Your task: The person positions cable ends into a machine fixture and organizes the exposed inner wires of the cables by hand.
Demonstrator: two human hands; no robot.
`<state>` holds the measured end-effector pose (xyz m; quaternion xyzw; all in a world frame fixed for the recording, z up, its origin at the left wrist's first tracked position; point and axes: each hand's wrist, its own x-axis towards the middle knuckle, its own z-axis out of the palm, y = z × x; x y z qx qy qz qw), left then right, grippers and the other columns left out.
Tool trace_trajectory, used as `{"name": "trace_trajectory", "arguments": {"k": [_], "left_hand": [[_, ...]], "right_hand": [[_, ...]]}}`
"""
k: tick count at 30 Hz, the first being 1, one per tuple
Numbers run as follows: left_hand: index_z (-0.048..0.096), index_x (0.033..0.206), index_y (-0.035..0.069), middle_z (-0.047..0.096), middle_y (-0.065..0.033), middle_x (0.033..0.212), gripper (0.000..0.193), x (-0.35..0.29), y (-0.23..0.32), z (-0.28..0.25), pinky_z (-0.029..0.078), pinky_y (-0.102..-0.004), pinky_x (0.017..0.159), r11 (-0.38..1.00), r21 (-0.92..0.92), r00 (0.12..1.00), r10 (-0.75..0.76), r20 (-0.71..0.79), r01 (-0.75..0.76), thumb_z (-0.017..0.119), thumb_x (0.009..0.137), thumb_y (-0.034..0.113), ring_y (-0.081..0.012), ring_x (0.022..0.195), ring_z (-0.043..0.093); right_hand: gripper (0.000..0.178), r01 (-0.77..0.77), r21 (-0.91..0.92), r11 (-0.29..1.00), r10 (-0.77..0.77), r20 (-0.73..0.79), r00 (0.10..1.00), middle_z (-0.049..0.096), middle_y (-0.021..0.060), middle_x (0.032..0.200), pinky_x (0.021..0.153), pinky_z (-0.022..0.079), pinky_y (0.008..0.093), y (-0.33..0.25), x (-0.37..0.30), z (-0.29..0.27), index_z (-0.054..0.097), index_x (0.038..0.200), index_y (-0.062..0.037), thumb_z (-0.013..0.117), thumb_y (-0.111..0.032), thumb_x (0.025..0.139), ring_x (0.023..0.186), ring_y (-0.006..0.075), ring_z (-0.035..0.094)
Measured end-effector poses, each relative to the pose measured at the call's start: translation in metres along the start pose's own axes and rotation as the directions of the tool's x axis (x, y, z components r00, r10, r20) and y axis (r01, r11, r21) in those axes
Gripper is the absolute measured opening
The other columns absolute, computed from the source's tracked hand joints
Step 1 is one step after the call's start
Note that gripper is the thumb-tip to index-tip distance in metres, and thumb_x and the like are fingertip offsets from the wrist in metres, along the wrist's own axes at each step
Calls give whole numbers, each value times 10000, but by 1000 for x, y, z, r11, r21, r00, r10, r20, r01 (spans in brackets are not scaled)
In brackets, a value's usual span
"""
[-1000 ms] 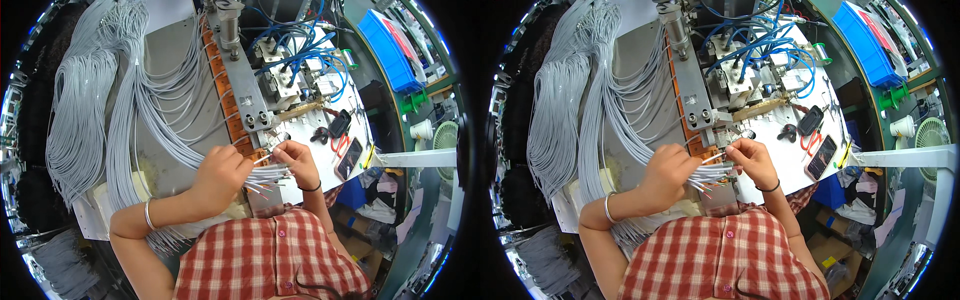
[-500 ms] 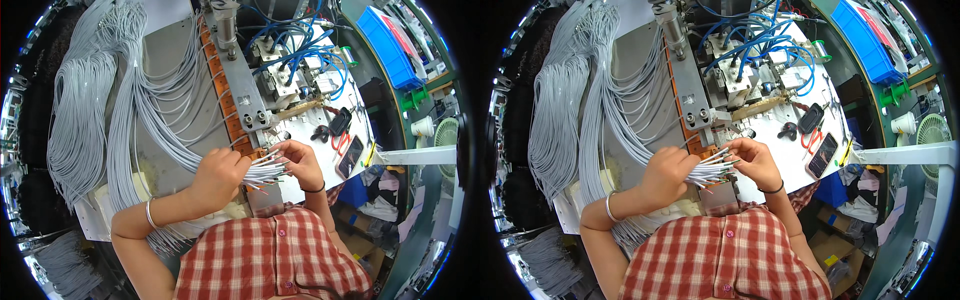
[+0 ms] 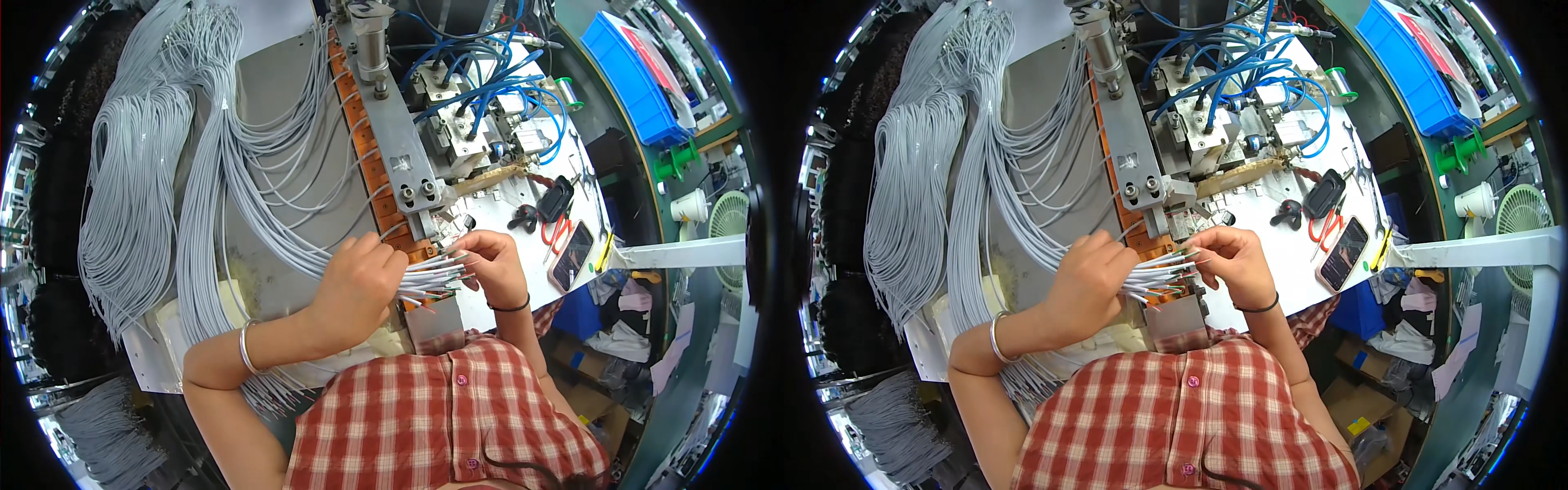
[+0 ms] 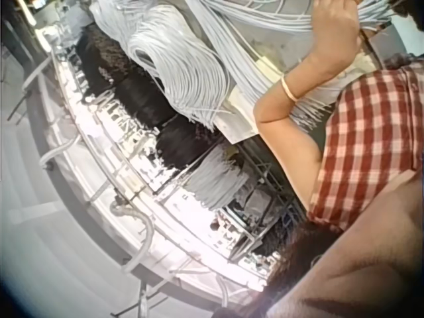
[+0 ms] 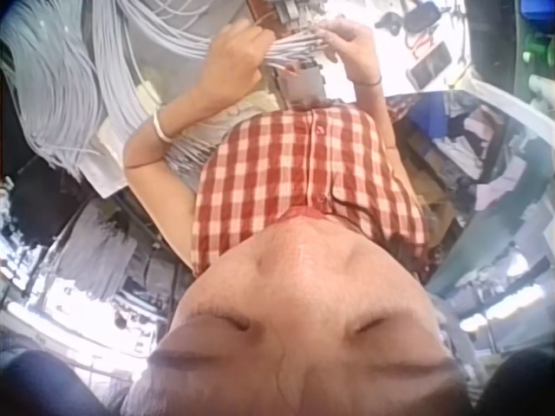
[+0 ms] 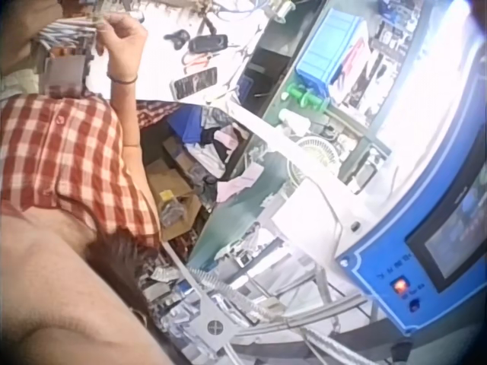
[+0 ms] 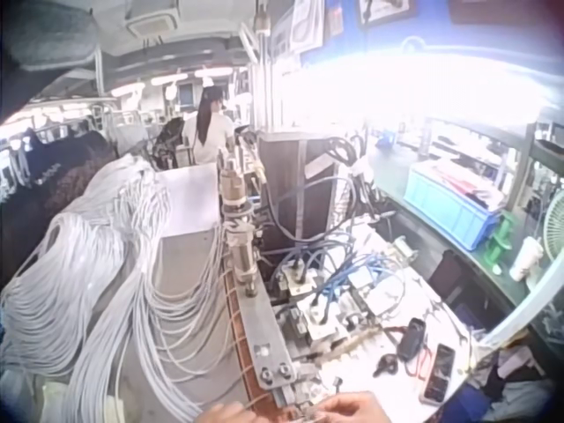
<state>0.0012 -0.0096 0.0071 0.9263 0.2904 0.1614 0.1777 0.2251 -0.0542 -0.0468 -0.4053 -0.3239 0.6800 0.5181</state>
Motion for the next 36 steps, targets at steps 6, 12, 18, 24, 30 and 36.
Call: {"name": "trace_trajectory", "arguments": {"k": [6, 12, 18, 24, 30, 36], "left_hand": [[546, 790, 35, 503, -82, 741, 256, -1, 3, 1, 376, -381, 679, 1000, -9, 1000, -6, 25, 6, 608, 547, -19, -270, 774, 470], [526, 746, 53, 502, -74, 738, 241, -1, 1, 6, 371, -363, 678, 997, 15, 997, 72, -12, -72, 634, 539, -3, -253, 772, 477], [517, 711, 62, 502, -75, 716, 193, -1, -2, 8, 369, -357, 674, 993, 31, 987, 119, -104, -116, 629, 565, 1, -247, 753, 483], [552, 804, 42, 496, -79, 718, 272, -2, 0, 0, 370, -371, 712, 1000, 14, 1000, -28, -3, 28, 618, 547, -21, -267, 763, 476], [568, 847, 32, 493, -74, 709, 312, -3, -5, 10, 365, -369, 705, 989, 143, 998, 48, -49, -41, 621, 543, -16, -263, 761, 473], [535, 767, 44, 495, -71, 711, 227, 1, -2, 3, 372, -355, 656, 997, 46, 997, 63, -48, -61, 627, 564, 2, -247, 740, 480]], "right_hand": [[77, -107, 93, 990, 88, 187, 978, 640, 70, 723, 410, 403, 188, -7, 0, 4, 620, 838, 40, 656, -22, 810, 503, 65, 535], [102, 14, -218, 976, -27, -59, 998, 612, 27, 676, 423, 401, 186, 4, 2, -1, 629, 802, 14, 666, -77, 829, 507, 46, 512], [124, -20, -330, 944, -26, -135, 991, 593, 12, 660, 424, 394, 183, 9, 5, -1, 606, 795, -2, 653, -101, 851, 499, 38, 499], [101, -171, -195, 966, 174, -5, 985, 572, -4, 666, 457, 399, 178, 6, 12, -8, 569, 856, -10, 623, -94, 873, 533, 36, 505], [80, -124, -392, 911, 80, -126, 989, 592, 0, 727, 574, 455, 185, 3, 7, 6, 579, 914, 9, 611, -49, 869, 650, 45, 554], [106, 144, -233, 962, -155, -32, 987, 621, 8, 746, 436, 334, 157, 9, 6, 11, 617, 920, 20, 644, -42, 838, 543, 17, 482]]}}
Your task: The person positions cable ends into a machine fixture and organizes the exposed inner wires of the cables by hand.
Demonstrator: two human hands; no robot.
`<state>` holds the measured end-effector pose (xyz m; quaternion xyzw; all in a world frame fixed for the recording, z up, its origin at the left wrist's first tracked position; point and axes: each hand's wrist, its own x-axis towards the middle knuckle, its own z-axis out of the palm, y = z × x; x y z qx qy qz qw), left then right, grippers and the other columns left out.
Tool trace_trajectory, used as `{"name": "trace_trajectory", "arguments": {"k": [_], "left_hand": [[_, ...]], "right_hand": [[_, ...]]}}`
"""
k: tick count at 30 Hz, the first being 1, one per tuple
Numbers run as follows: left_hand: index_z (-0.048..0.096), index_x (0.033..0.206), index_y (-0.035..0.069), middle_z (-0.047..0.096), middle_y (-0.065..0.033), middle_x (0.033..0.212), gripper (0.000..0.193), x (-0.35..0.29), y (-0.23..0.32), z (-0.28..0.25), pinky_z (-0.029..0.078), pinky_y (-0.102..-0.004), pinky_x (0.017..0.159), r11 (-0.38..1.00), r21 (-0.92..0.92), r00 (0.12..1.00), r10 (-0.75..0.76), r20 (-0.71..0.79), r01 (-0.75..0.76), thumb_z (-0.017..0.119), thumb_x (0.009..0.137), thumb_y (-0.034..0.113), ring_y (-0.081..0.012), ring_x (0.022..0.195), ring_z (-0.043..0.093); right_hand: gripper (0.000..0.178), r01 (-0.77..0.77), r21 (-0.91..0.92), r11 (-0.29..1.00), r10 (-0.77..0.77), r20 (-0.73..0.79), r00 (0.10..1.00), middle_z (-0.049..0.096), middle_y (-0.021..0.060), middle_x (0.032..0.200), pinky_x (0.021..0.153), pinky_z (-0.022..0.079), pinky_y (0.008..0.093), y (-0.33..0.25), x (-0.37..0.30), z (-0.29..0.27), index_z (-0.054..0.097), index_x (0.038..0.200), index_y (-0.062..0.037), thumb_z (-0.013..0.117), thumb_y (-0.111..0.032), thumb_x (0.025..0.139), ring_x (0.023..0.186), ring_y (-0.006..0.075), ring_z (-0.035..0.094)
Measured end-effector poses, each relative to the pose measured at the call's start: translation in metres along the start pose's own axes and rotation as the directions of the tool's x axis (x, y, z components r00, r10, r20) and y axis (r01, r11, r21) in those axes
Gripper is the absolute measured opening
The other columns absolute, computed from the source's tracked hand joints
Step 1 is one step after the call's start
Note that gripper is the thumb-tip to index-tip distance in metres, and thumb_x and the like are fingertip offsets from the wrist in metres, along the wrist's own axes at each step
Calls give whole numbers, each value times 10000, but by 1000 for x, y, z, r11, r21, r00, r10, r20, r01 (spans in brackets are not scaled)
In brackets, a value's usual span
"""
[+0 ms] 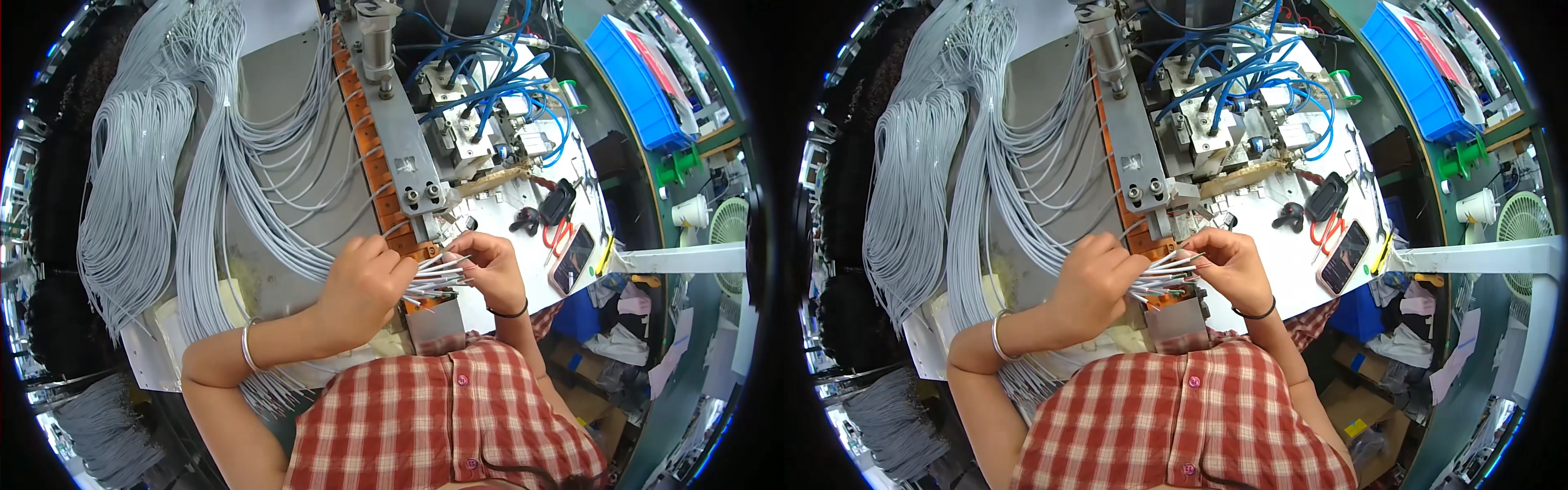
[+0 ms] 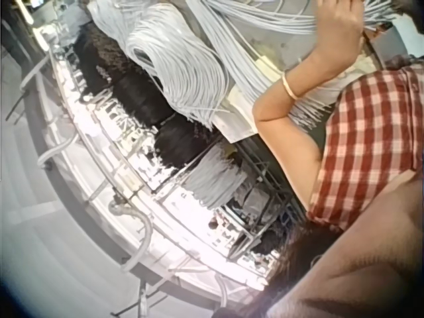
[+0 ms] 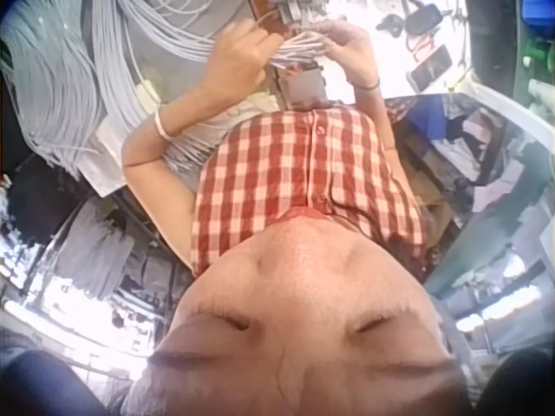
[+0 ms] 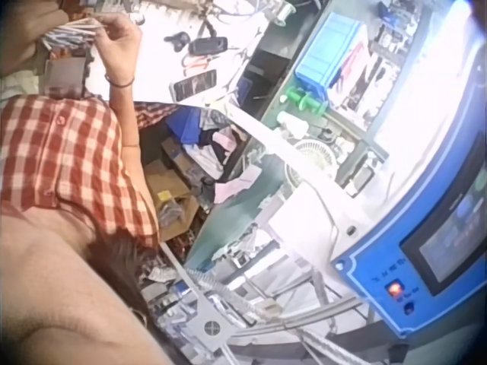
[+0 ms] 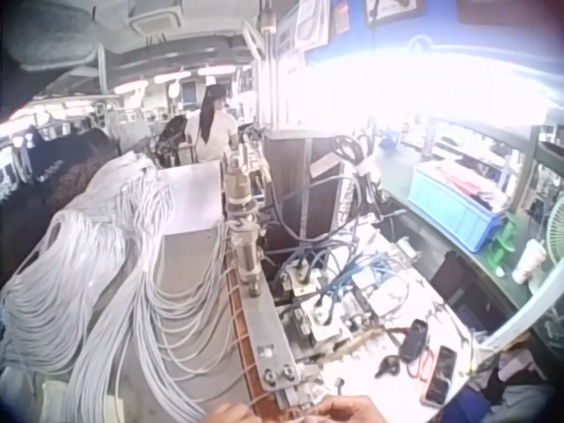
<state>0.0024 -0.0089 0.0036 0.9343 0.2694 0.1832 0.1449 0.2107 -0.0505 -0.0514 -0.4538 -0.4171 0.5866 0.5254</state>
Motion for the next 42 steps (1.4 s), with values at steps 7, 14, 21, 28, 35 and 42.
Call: {"name": "trace_trajectory", "arguments": {"k": [7, 14, 21, 28, 35, 42], "left_hand": [[513, 726, 51, 498, -74, 719, 215, -2, 1, -1, 376, -350, 637, 998, -55, 1000, -3, -22, 2, 639, 559, 5, -243, 737, 482], [579, 809, 27, 516, -77, 732, 264, 2, 1, -3, 384, -371, 653, 998, -52, 999, -25, -20, 24, 633, 552, 4, -256, 741, 490], [563, 764, 43, 512, -69, 718, 219, 1, -1, -1, 368, -361, 639, 999, -46, 999, -21, -30, 20, 635, 558, 18, -246, 743, 486], [568, 773, 46, 511, -63, 706, 231, 2, 2, -3, 365, -355, 644, 999, -31, 999, -31, -33, 30, 640, 554, 24, -242, 745, 487], [570, 785, 49, 513, -62, 715, 239, 2, 1, -2, 366, -356, 661, 998, -62, 1000, -22, -9, 22, 636, 558, 17, -244, 752, 488], [576, 808, 45, 514, -70, 719, 268, 1, -1, 5, 374, -366, 698, 995, -98, 999, 12, 53, -7, 636, 551, 3, -257, 774, 497]], "right_hand": [[75, -54, 17, 998, 55, -50, 997, 636, 38, 744, 435, 355, 163, -5, -4, 1, 635, 855, 25, 663, -34, 820, 521, 36, 502], [62, -89, 106, 990, 94, -46, 995, 645, 63, 744, 416, 368, 172, -4, -3, -2, 636, 840, 27, 656, -30, 825, 516, 50, 514], [98, -44, 61, 997, 47, -39, 998, 640, 74, 718, 414, 398, 182, -10, -4, 3, 647, 879, 53, 636, -36, 839, 502, 68, 520], [122, -57, 79, 995, 56, 18, 998, 639, 83, 713, 413, 408, 187, -10, -8, -4, 644, 902, 61, 647, -40, 834, 516, 73, 542], [97, -207, 168, 964, 170, 210, 963, 637, 71, 709, 411, 407, 192, -12, -2, -8, 632, 854, 51, 666, -30, 813, 511, 70, 537], [76, -167, 86, 982, 164, 42, 986, 621, 34, 681, 441, 400, 177, -5, -1, -9, 621, 788, 13, 662, -38, 825, 522, 53, 523]]}}
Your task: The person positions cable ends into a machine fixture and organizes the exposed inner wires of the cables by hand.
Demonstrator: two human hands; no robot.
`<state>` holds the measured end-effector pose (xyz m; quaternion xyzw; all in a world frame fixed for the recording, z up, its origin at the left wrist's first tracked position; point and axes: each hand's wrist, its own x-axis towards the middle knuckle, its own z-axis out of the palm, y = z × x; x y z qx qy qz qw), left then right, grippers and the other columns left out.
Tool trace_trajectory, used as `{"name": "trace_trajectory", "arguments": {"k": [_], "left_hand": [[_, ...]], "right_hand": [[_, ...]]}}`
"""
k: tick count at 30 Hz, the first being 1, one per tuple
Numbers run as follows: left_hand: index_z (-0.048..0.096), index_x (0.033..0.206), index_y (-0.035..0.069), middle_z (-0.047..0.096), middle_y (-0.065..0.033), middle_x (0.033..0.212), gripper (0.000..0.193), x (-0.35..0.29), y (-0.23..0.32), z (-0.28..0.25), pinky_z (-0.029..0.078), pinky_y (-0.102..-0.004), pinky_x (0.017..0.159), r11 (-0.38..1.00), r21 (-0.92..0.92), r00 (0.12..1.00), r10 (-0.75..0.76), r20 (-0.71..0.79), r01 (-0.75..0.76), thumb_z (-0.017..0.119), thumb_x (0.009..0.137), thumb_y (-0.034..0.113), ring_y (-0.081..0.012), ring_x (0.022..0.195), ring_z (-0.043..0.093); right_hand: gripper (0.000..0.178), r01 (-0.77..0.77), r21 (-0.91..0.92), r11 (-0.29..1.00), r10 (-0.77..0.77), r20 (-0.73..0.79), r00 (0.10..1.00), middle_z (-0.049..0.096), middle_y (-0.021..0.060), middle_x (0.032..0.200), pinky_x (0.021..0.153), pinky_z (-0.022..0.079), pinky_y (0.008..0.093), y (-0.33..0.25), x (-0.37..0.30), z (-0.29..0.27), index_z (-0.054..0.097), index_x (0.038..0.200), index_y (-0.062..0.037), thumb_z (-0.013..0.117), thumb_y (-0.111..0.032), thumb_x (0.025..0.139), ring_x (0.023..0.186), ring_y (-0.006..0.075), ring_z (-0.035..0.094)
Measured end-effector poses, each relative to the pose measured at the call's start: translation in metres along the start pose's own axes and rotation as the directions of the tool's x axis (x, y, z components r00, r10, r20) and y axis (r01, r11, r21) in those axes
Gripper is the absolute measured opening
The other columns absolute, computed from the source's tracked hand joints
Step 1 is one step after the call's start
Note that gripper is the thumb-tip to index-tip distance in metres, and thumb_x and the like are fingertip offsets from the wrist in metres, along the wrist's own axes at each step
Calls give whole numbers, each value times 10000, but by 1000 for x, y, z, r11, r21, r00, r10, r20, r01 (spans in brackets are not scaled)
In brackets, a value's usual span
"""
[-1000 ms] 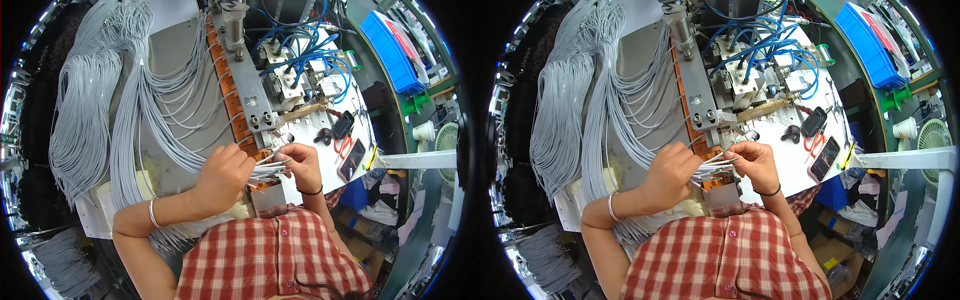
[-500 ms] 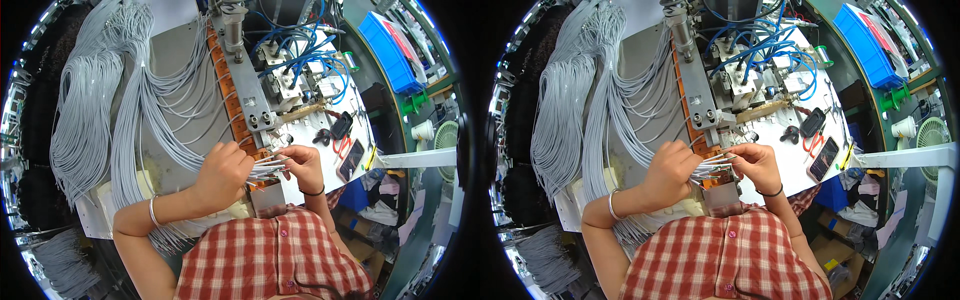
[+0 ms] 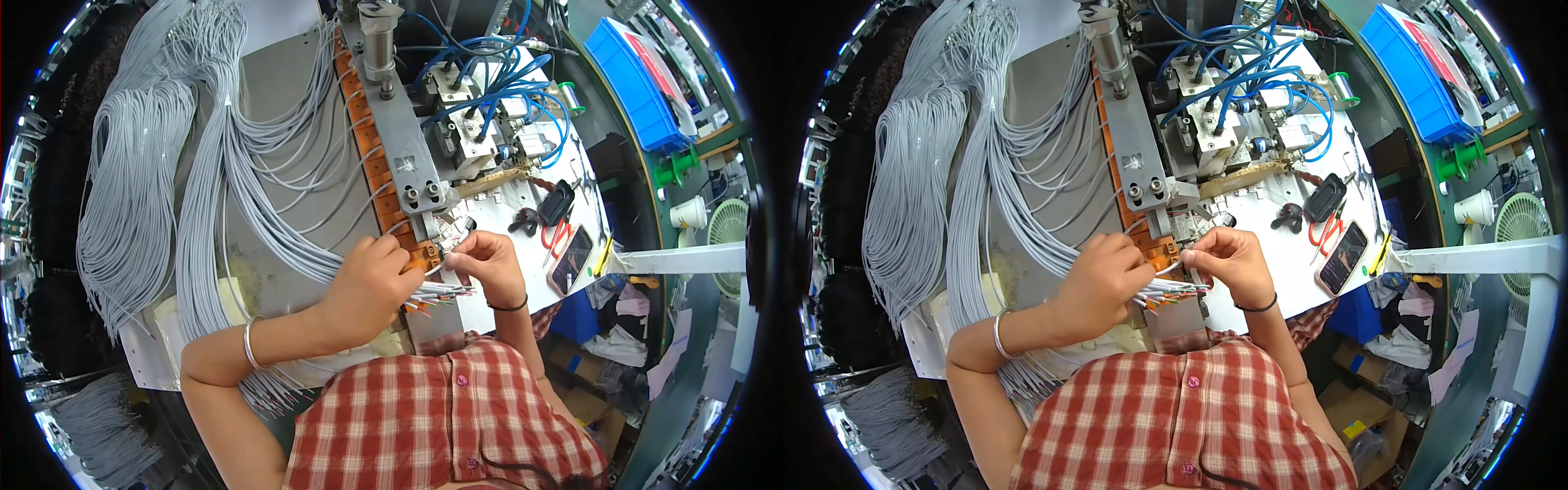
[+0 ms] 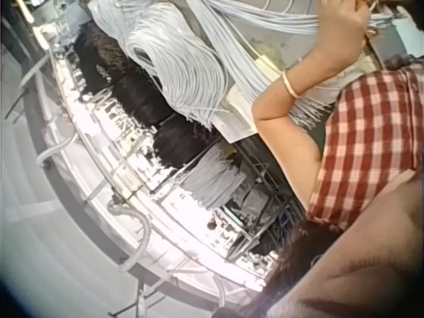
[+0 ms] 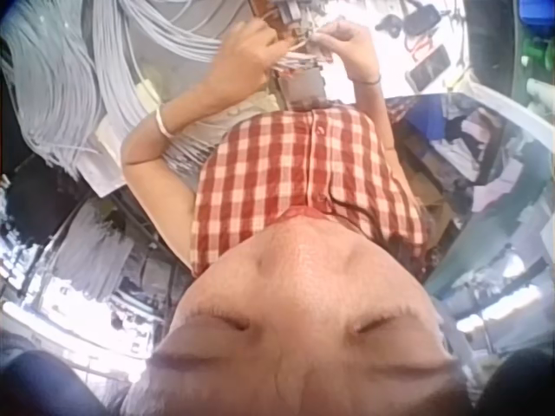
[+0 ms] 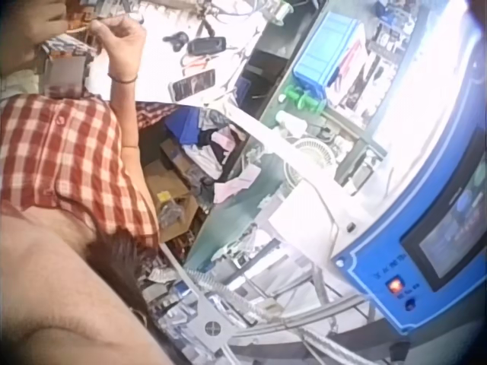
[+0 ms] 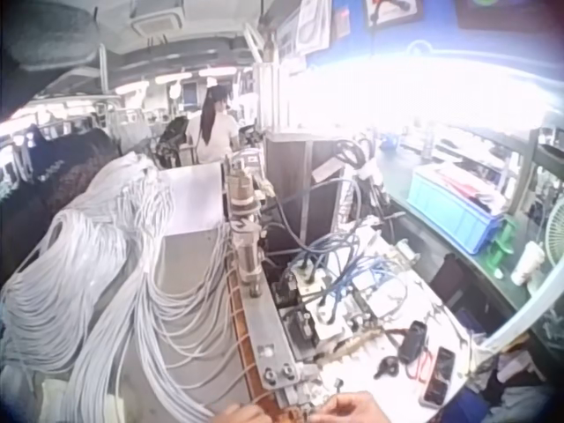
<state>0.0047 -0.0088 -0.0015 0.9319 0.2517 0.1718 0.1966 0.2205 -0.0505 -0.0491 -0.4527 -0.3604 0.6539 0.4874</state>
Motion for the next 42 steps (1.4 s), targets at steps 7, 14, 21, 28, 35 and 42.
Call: {"name": "trace_trajectory", "arguments": {"k": [7, 14, 21, 28, 35, 42], "left_hand": [[563, 805, 38, 516, -76, 712, 266, 2, -2, -5, 378, -376, 708, 996, 57, 992, -60, -108, 66, 631, 552, -3, -265, 777, 503], [558, 788, 47, 517, -77, 710, 241, -1, -3, 4, 376, -372, 696, 993, 112, 998, -43, -34, 47, 635, 564, -1, -261, 760, 502], [544, 755, 49, 509, -76, 704, 208, 0, -3, 2, 373, -359, 666, 993, 109, 997, -29, -71, 36, 635, 573, 6, -248, 736, 493], [510, 707, 48, 494, -76, 682, 184, 0, 0, -3, 371, -354, 637, 998, 69, 992, 17, -122, -9, 623, 570, -1, -246, 711, 484], [598, 871, 19, 540, -82, 702, 317, -3, 1, -6, 371, -360, 651, 996, 50, 996, -78, -35, 80, 603, 559, -37, -256, 727, 503], [587, 833, 29, 542, -80, 698, 271, -2, 1, -8, 365, -363, 644, 994, 35, 994, -98, -53, 100, 598, 567, -24, -256, 720, 501]], "right_hand": [[45, -51, -79, 996, 49, -29, 998, 605, 12, 746, 440, 358, 167, 8, 5, -2, 582, 849, 1, 605, -38, 844, 544, 28, 482], [77, -124, -135, 983, 128, 21, 992, 590, -6, 783, 441, 334, 158, 6, 6, -8, 573, 920, -11, 596, -52, 858, 553, 12, 472], [102, 130, -145, 981, -137, -41, 990, 593, -19, 707, 436, 319, 156, -3, 0, 9, 621, 921, 2, 646, -37, 831, 538, 9, 473], [62, 129, -191, 973, -154, -125, 980, 609, 12, 660, 426, 354, 169, -3, 0, 13, 648, 856, 23, 657, -30, 825, 506, 35, 497], [68, 112, -56, 992, -119, -137, 983, 635, 31, 695, 410, 380, 185, -1, -2, 10, 664, 862, 23, 670, -34, 825, 493, 47, 509], [77, 132, 5, 991, -131, -29, 991, 647, 93, 734, 392, 381, 186, -4, -4, 11, 641, 874, 61, 620, -4, 838, 489, 72, 522]]}}
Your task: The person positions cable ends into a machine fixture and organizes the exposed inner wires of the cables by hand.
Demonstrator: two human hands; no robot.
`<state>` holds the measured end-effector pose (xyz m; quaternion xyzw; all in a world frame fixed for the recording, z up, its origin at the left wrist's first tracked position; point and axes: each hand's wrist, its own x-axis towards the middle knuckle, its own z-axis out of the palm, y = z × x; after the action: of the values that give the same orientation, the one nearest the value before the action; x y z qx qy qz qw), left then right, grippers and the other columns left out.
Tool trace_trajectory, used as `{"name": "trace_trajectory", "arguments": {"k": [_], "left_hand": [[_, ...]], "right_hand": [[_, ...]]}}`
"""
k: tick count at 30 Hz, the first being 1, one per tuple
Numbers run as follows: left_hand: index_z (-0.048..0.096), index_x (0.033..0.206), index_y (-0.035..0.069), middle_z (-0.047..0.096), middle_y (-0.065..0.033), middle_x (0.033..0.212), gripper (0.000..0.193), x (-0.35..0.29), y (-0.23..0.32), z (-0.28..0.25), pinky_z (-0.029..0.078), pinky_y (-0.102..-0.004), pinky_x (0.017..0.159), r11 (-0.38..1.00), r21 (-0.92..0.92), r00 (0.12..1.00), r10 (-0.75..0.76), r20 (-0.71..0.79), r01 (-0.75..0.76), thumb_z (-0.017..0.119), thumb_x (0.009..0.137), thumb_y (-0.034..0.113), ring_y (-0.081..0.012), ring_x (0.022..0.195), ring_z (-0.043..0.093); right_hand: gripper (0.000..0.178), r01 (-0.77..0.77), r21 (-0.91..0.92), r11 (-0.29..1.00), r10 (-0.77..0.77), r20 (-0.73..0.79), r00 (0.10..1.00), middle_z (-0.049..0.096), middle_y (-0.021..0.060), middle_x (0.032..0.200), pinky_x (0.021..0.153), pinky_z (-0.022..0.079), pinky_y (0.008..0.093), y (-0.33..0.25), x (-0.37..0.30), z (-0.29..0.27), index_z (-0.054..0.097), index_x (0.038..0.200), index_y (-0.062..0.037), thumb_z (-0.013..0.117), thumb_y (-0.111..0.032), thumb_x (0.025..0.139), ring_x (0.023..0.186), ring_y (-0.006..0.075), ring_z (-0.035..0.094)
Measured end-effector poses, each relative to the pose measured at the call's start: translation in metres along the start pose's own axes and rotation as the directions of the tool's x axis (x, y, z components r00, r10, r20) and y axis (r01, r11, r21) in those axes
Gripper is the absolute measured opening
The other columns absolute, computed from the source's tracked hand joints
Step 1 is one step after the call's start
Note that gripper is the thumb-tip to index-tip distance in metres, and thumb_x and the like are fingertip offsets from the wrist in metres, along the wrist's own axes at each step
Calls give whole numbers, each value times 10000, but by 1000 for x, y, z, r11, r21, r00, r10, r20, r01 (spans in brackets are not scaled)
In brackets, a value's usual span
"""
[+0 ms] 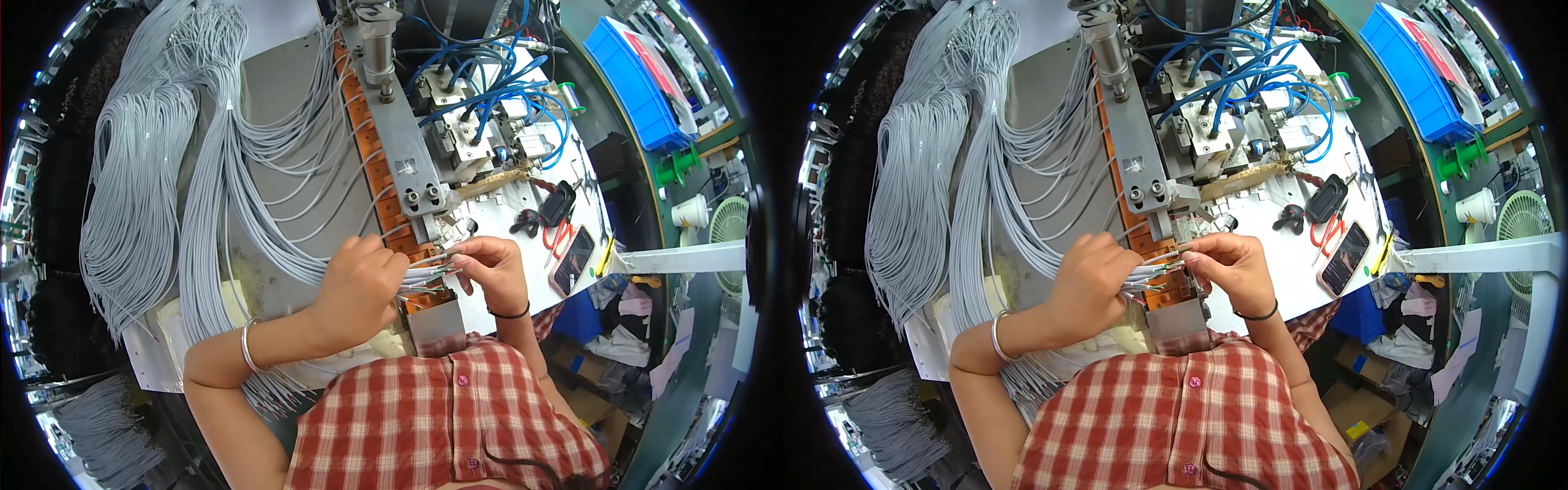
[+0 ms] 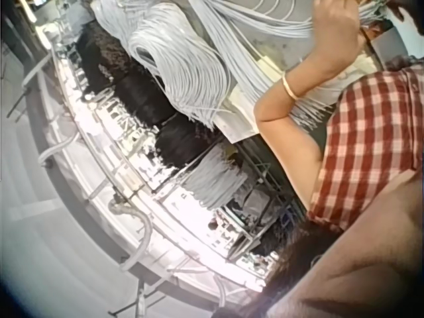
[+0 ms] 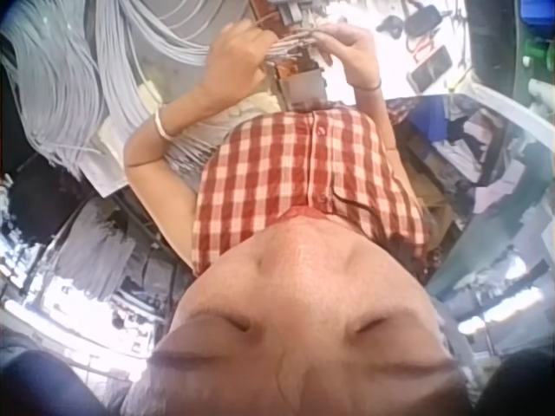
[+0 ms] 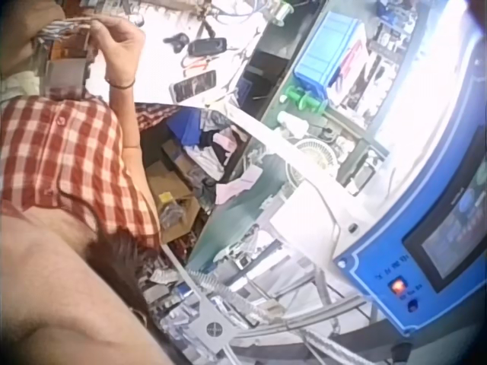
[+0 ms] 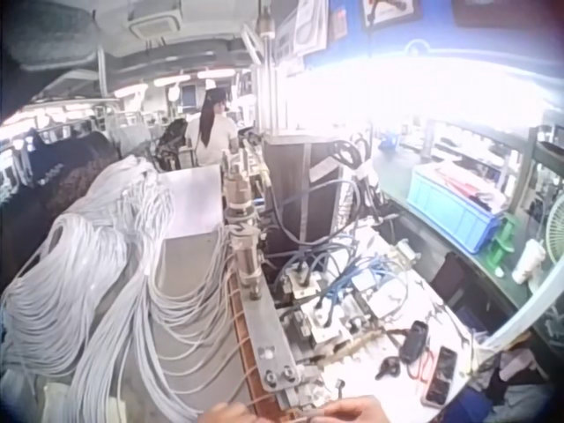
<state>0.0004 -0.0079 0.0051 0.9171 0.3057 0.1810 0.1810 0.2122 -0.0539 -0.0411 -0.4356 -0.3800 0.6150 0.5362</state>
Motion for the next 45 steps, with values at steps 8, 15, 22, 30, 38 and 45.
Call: {"name": "trace_trajectory", "arguments": {"k": [8, 15, 22, 30, 38, 45], "left_hand": [[577, 803, 42, 532, -77, 705, 233, 0, 0, 1, 360, -365, 650, 1000, 0, 1000, -4, 2, 4, 609, 576, 0, -253, 737, 492], [550, 772, 48, 516, -75, 719, 219, 1, 1, 1, 359, -367, 666, 999, -33, 1000, 30, -1, -30, 610, 567, -2, -255, 758, 484], [510, 721, 55, 500, -68, 712, 206, -1, 0, 8, 365, -364, 679, 988, -55, 989, 148, 15, -147, 600, 553, -23, -254, 775, 482], [568, 806, 50, 543, -74, 729, 282, 1, -2, 0, 372, -374, 723, 999, -13, 1000, -31, 0, 31, 614, 541, -35, -252, 799, 509], [589, 821, 42, 546, -80, 725, 287, -2, -5, 9, 368, -376, 742, 999, 42, 997, -7, 76, 3, 615, 545, -33, -257, 788, 505], [610, 862, 30, 535, -84, 759, 324, 2, -6, 4, 380, -373, 731, 999, -24, 1000, 22, -1, -22, 630, 542, -23, -260, 785, 494]], "right_hand": [[66, -71, 70, 995, 68, 43, 997, 631, 94, 704, 390, 397, 197, -5, 1, -6, 619, 835, 64, 633, 1, 822, 480, 87, 529], [63, -145, 69, 987, 134, 139, 981, 628, 69, 694, 412, 409, 195, -5, 1, -7, 621, 822, 37, 653, -17, 815, 506, 71, 533], [105, -55, -40, 998, 56, 27, 998, 626, 36, 686, 424, 412, 182, 8, 5, -9, 631, 796, 6, 663, -86, 838, 513, 43, 521], [94, -196, -52, 979, 196, 4, 980, 560, 1, 666, 421, 353, 180, 10, 11, -10, 565, 814, -6, 594, -73, 874, 487, 33, 450], [79, -221, -253, 942, 220, -29, 975, 538, -21, 666, 438, 330, 163, 4, 6, -6, 567, 890, 0, 596, -71, 875, 522, 18, 439], [111, -24, -120, 992, 23, -7, 1000, 590, 3, 706, 433, 351, 157, -4, 2, 3, 627, 924, 32, 646, 12, 817, 526, 27, 493]]}}
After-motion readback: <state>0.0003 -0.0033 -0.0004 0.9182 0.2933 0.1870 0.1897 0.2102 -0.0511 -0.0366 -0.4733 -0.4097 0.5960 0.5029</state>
